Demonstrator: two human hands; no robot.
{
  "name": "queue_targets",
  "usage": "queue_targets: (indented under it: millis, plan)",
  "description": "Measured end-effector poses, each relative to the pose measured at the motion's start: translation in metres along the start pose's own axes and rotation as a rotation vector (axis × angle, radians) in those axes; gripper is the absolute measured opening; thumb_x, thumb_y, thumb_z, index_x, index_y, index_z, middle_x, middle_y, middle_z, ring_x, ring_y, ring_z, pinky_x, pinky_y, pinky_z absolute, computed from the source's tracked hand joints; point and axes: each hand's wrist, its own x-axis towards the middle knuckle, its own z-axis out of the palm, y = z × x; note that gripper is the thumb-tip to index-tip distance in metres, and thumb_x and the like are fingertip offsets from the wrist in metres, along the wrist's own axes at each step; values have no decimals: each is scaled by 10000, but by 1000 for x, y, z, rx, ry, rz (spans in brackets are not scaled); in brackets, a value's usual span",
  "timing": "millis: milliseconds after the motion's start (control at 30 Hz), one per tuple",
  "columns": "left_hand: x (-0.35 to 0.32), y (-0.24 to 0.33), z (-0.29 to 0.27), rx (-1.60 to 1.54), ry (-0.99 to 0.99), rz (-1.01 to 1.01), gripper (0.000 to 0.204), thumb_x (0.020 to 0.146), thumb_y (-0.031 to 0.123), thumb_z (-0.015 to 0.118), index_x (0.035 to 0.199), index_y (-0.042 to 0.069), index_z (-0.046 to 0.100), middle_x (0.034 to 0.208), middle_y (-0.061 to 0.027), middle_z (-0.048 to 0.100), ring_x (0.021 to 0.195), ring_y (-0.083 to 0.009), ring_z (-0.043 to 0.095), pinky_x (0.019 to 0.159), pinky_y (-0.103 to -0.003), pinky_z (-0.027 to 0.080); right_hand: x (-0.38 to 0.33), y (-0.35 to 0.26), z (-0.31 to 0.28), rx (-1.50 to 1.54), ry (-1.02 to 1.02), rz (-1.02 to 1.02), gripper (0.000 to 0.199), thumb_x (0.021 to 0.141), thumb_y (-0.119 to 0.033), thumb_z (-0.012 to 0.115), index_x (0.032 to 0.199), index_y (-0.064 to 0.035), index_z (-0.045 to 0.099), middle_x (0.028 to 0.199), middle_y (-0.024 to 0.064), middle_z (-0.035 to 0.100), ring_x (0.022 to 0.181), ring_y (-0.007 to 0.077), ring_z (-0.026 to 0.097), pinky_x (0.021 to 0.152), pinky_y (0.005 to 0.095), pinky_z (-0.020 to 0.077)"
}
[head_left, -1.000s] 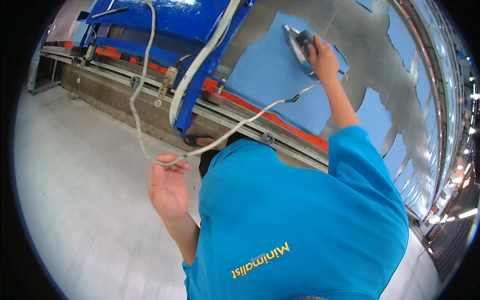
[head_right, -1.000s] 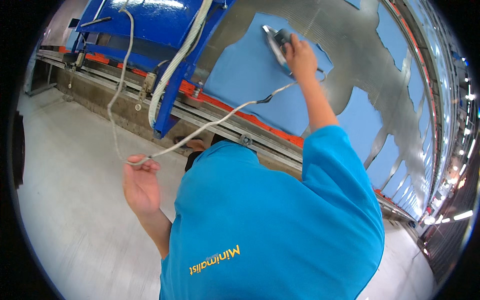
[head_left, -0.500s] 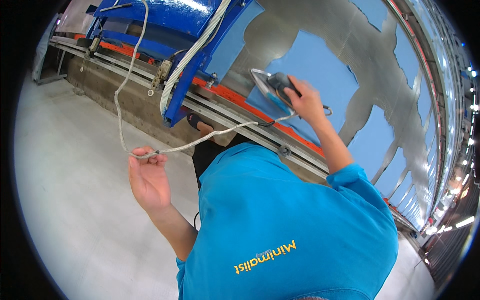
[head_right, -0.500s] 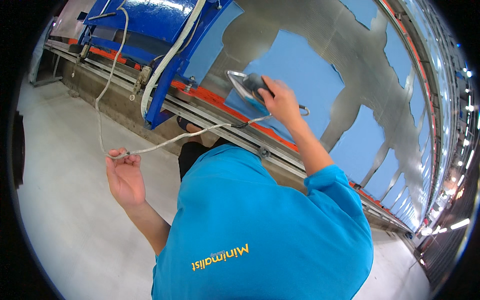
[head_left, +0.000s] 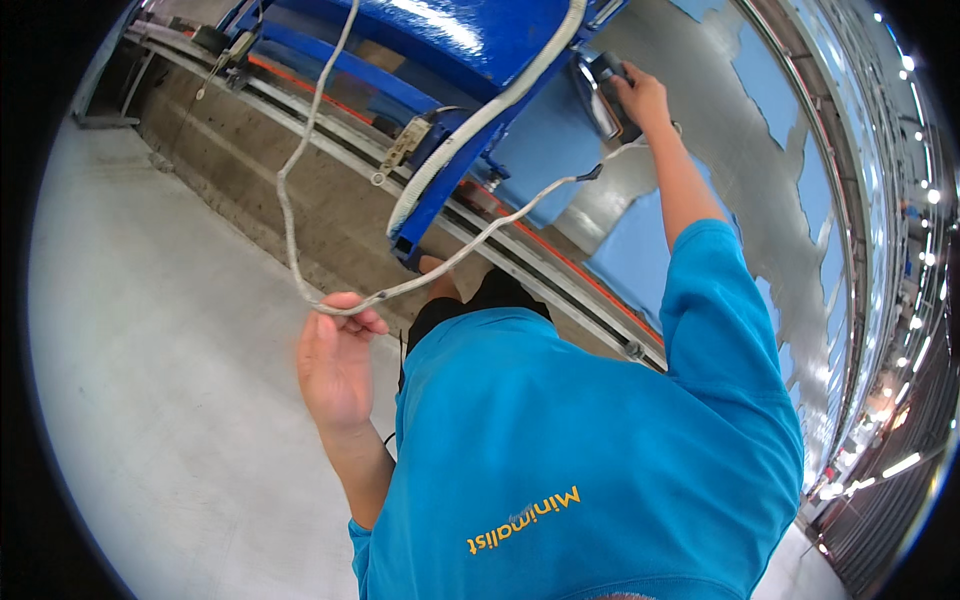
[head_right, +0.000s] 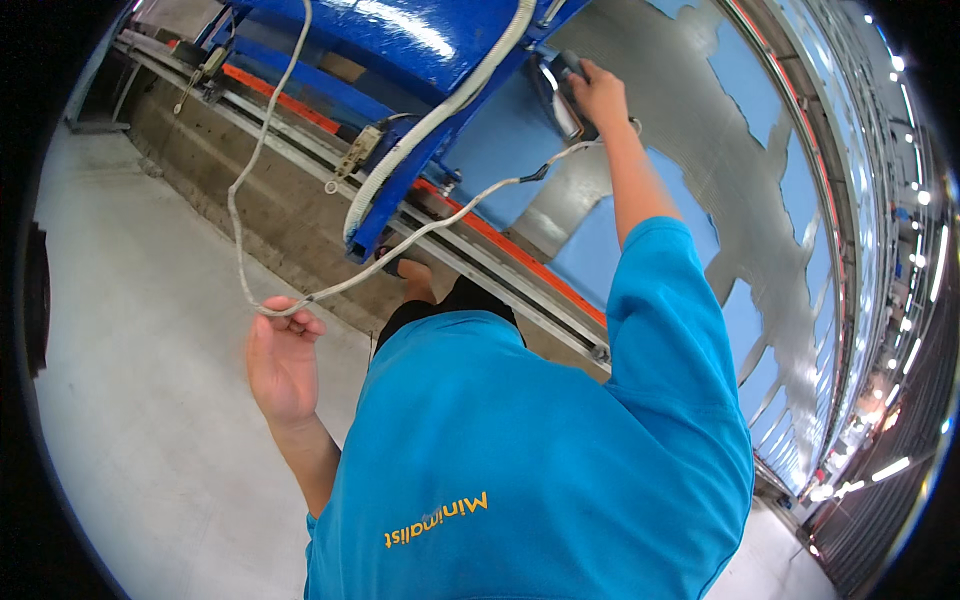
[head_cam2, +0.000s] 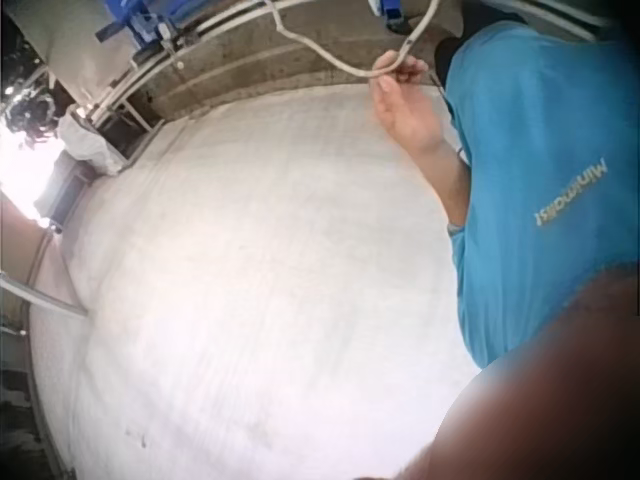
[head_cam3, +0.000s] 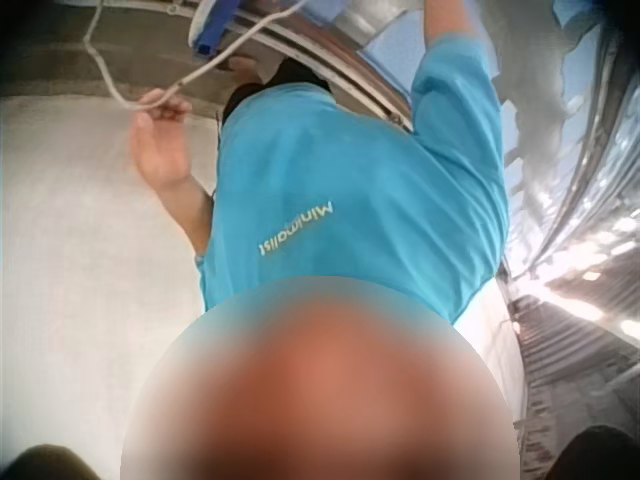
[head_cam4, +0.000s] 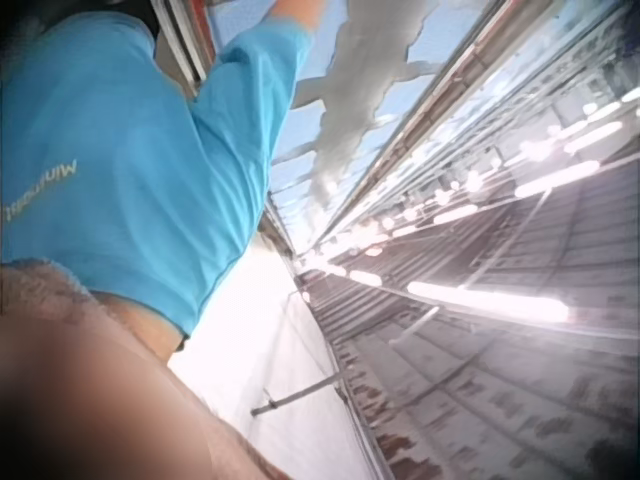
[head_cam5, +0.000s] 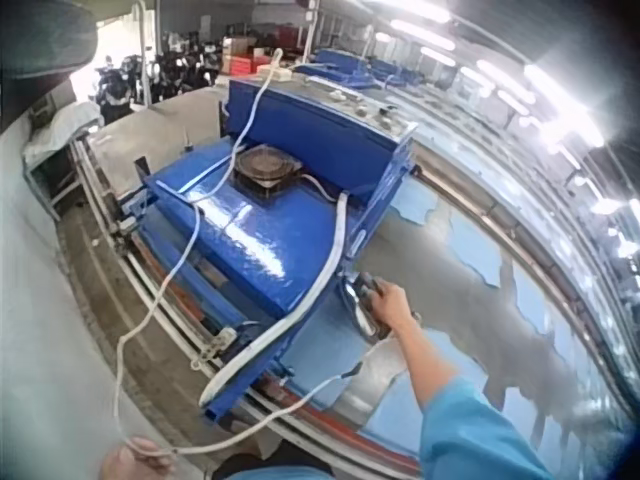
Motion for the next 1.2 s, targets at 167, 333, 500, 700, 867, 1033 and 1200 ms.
queue_targets:
  millis: [167, 333, 500, 700, 867, 1033, 1200]
  plan:
    - [3, 4, -19, 22, -20, -44, 379, 1058, 300, 432, 1234, -1, 582, 1073, -99, 622, 960, -192, 564, 863, -378, 444, -10, 3, 28, -182, 47, 114, 425, 909, -357, 609, 1251, -107, 643, 1021, 257, 686, 981, 449, 652, 841, 526, 518]
    - [16, 2, -43, -12, -39, 21, 356, 1059, 303, 433, 1221, 24, 583, 1110, -84, 608, 960, -176, 552, 868, -370, 435, -129, -38, 31, -66, -23, -32, 378, 937, -329, 606, 1263, -137, 616, 948, 207, 647, 886, 407, 640, 762, 495, 519]
    - [39, -1, -42, -62, -68, 40, 338, 1059, 304, 442, 1224, 48, 587, 1148, -59, 596, 972, -162, 541, 878, -359, 427, -218, -81, 8, 65, -141, -75, 373, 911, -248, 657, 1269, -145, 630, 944, 153, 617, 875, 366, 621, 738, 456, 508]
    - [57, -23, -26, -45, -36, 8, 393, 1044, 300, 462, 1183, -42, 598, 1030, -135, 643, 914, -226, 600, 834, -379, 480, -156, -32, -2, 64, -103, -82, 388, 900, -230, 682, 1263, -101, 636, 940, 196, 640, 863, 389, 629, 754, 449, 502]
    - [58, -32, 1, 56, -66, -78, 389, 1043, 302, 466, 1182, -30, 613, 1015, -135, 646, 932, -227, 606, 836, -381, 483, -74, 54, 5, -43, -26, -24, 395, 909, -285, 641, 1260, -106, 619, 972, 221, 660, 943, 414, 633, 810, 491, 501]
    - [57, -36, 32, 167, -140, -167, 384, 1037, 299, 475, 1197, -21, 615, 1078, -148, 627, 956, -252, 612, 835, -389, 483, -40, 99, 5, -174, 136, 116, 394, 929, -307, 606, 1271, -112, 601, 975, 218, 649, 916, 415, 632, 777, 498, 498]
    - [87, -32, 49, -29, -129, 51, 366, 1048, 281, 437, 1155, -20, 614, 1093, -178, 578, 958, -279, 610, 864, -398, 489, -110, 52, -4, -61, 96, 7, 372, 938, -295, 614, 1263, -114, 615, 924, 188, 618, 850, 395, 623, 709, 484, 496]
